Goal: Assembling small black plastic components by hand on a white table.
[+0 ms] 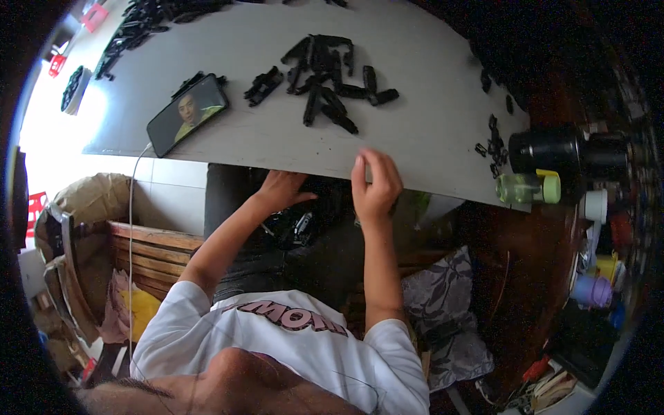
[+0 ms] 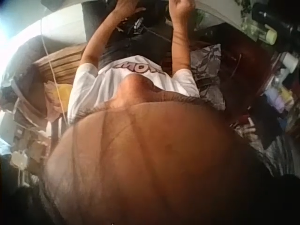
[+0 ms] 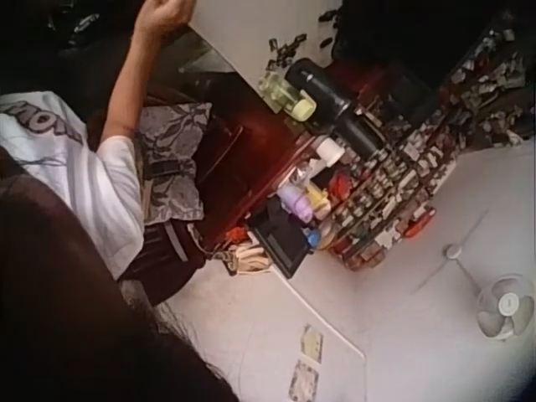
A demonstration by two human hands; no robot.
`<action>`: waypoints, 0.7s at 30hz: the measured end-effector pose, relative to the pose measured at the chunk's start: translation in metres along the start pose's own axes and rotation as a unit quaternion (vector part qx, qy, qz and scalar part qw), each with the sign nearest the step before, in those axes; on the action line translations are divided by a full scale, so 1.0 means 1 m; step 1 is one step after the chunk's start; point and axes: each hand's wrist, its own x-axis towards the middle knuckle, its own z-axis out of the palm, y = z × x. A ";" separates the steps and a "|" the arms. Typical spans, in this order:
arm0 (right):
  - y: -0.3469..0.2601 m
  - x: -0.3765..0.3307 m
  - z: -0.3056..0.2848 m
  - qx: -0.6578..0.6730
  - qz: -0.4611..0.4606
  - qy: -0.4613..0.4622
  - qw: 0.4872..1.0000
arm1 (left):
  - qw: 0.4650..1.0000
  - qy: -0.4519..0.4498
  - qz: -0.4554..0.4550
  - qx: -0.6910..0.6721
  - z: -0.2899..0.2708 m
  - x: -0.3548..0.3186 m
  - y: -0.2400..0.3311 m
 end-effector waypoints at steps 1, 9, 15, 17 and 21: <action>0.001 0.012 0.006 -0.029 0.010 -0.015 0.999 | 1.000 0.006 0.008 -0.004 0.002 0.002 0.002; 0.022 0.018 0.031 -0.070 0.062 -0.057 0.994 | 0.949 -0.188 0.020 -0.253 -0.073 -0.008 0.038; -0.038 0.000 0.006 0.333 0.254 -0.237 0.877 | 0.764 0.257 -0.068 -0.587 -0.108 -0.002 0.069; -0.034 0.013 0.005 0.234 0.155 -0.225 0.933 | 0.757 0.284 -0.036 -0.587 -0.096 0.000 0.057; 0.039 0.064 0.006 -0.121 -0.002 -0.047 0.991 | 0.682 0.186 -0.069 -0.704 -0.106 -0.010 0.057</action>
